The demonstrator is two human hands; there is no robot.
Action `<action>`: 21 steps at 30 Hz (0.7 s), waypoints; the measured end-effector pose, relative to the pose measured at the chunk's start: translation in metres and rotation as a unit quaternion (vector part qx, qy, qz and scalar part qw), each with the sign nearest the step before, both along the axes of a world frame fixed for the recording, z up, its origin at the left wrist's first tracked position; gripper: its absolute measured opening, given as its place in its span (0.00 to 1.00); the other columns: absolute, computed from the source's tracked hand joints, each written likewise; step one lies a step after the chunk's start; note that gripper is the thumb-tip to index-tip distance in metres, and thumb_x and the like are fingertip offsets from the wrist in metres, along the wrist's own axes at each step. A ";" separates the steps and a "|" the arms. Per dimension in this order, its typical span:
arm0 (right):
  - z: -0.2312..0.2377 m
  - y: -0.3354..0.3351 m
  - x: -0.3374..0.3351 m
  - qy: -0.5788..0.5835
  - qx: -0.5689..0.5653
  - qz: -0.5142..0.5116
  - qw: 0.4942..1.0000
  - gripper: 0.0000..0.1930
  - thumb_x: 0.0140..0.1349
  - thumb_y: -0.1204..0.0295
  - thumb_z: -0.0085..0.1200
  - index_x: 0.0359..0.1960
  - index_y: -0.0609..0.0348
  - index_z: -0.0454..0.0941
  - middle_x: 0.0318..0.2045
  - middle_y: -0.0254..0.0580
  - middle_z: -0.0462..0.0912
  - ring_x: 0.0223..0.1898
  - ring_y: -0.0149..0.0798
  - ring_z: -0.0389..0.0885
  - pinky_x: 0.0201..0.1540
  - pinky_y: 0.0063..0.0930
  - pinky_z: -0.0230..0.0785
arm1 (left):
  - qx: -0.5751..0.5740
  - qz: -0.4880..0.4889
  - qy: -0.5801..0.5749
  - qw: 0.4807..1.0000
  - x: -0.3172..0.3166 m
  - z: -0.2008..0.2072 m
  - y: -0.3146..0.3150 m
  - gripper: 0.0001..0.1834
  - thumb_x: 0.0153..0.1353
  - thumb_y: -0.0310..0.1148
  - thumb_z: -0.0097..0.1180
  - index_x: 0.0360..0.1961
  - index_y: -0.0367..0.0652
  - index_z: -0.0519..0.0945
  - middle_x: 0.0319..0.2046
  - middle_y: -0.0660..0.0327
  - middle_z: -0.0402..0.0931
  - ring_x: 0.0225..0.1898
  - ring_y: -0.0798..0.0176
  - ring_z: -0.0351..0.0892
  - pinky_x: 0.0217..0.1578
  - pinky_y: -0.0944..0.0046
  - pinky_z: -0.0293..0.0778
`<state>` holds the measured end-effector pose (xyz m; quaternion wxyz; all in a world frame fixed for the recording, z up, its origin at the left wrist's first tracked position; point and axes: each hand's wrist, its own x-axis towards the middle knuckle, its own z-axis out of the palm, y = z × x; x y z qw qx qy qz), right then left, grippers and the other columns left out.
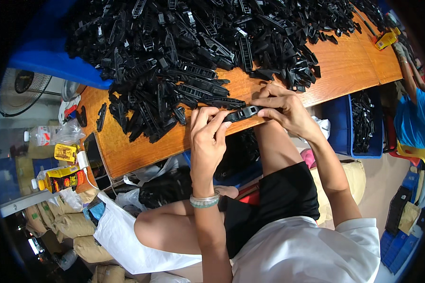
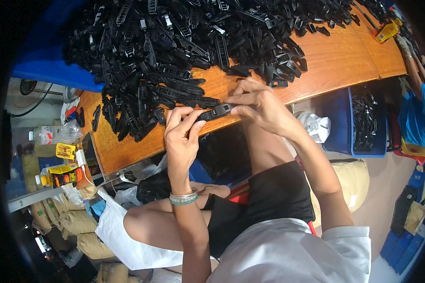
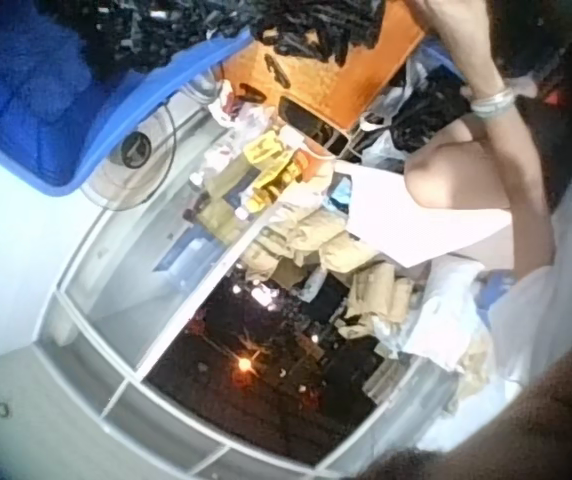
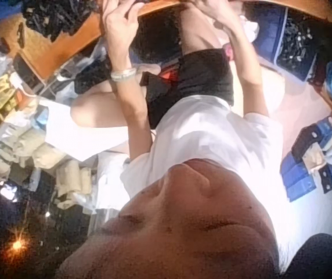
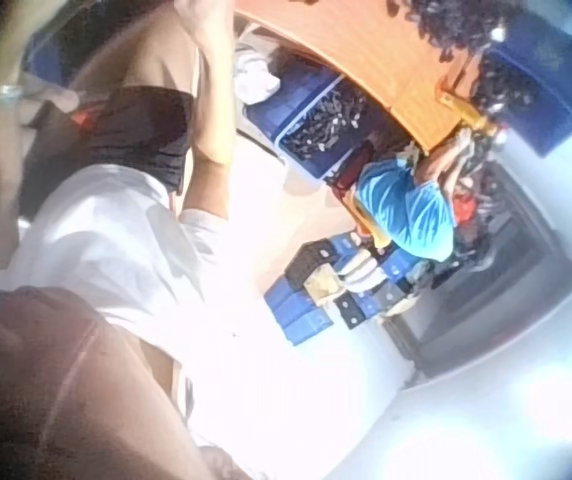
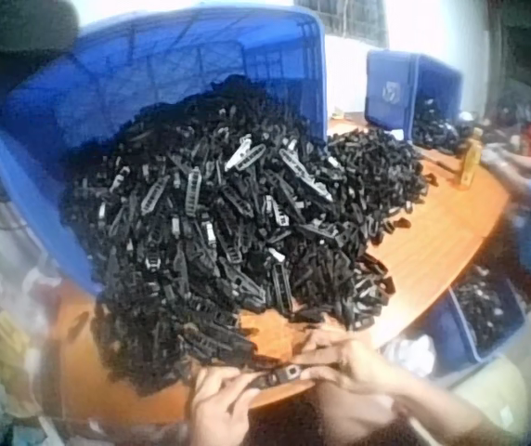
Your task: The person sorts through black plastic components on a table and assembles small plastic clips onto them by hand.
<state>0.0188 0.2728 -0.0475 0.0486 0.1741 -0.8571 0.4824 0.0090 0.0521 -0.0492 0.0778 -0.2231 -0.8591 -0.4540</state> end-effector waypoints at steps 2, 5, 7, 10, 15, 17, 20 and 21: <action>0.002 -0.013 0.002 0.033 0.000 0.000 0.999 0.14 0.50 0.76 0.63 0.41 0.66 0.83 0.35 0.44 0.77 0.41 0.44 0.75 0.46 0.34 0.68 | -0.003 -0.011 0.000 1.000 0.000 0.000 0.006 0.12 0.49 0.19 0.62 0.38 0.33 0.82 0.34 0.57 0.73 0.37 0.58 0.72 0.40 0.63 0.69; 0.003 -0.020 0.003 0.033 0.026 -0.022 0.999 0.13 0.51 0.77 0.62 0.40 0.66 0.83 0.36 0.45 0.77 0.41 0.45 0.75 0.46 0.34 0.68 | -0.008 -0.009 0.035 0.999 -0.004 -0.002 0.003 0.13 0.47 0.19 0.64 0.37 0.33 0.82 0.32 0.58 0.73 0.36 0.58 0.72 0.39 0.63 0.69; 0.001 -0.023 0.013 0.020 0.018 -0.031 0.999 0.13 0.52 0.79 0.60 0.41 0.66 0.82 0.36 0.47 0.77 0.41 0.47 0.76 0.46 0.34 0.68 | 0.036 -0.062 0.006 0.997 -0.006 -0.001 -0.002 0.14 0.45 0.19 0.67 0.36 0.33 0.83 0.30 0.58 0.73 0.35 0.59 0.72 0.39 0.63 0.70; 0.001 -0.015 0.026 -0.003 -0.046 0.009 0.999 0.13 0.54 0.81 0.57 0.44 0.66 0.80 0.37 0.48 0.76 0.41 0.49 0.78 0.45 0.33 0.70 | 0.071 0.008 0.029 0.997 -0.004 -0.008 -0.006 0.13 0.44 0.19 0.68 0.34 0.34 0.83 0.31 0.58 0.74 0.34 0.60 0.73 0.39 0.62 0.70; 0.006 0.006 -0.007 0.175 0.105 -0.209 0.956 0.15 0.52 0.80 0.59 0.44 0.63 0.80 0.37 0.46 0.76 0.39 0.48 0.77 0.43 0.35 0.71 | -0.169 0.101 0.240 0.951 -0.018 -0.001 -0.002 0.13 0.51 0.22 0.63 0.40 0.40 0.81 0.40 0.58 0.74 0.44 0.52 0.71 0.44 0.57 0.69; 0.007 0.007 -0.020 0.240 0.231 -0.256 0.908 0.15 0.51 0.78 0.60 0.43 0.62 0.80 0.36 0.45 0.76 0.38 0.48 0.75 0.42 0.37 0.70 | -0.178 0.080 0.231 0.953 -0.017 -0.001 -0.001 0.11 0.52 0.24 0.62 0.39 0.40 0.81 0.39 0.57 0.74 0.43 0.51 0.71 0.44 0.55 0.69; -0.005 0.004 -0.024 0.224 0.197 -0.229 0.926 0.16 0.51 0.77 0.60 0.43 0.61 0.80 0.36 0.43 0.76 0.38 0.48 0.75 0.42 0.38 0.70 | -0.164 0.059 0.219 0.960 -0.014 -0.007 0.002 0.09 0.54 0.24 0.60 0.38 0.38 0.80 0.38 0.56 0.74 0.41 0.50 0.72 0.43 0.53 0.69; -0.006 0.001 -0.023 0.204 0.166 -0.210 0.942 0.16 0.50 0.77 0.60 0.44 0.61 0.79 0.36 0.44 0.76 0.38 0.48 0.75 0.42 0.38 0.70 | -0.144 0.061 0.216 0.964 -0.011 -0.009 0.003 0.08 0.54 0.24 0.60 0.37 0.37 0.79 0.37 0.56 0.74 0.40 0.50 0.72 0.43 0.52 0.69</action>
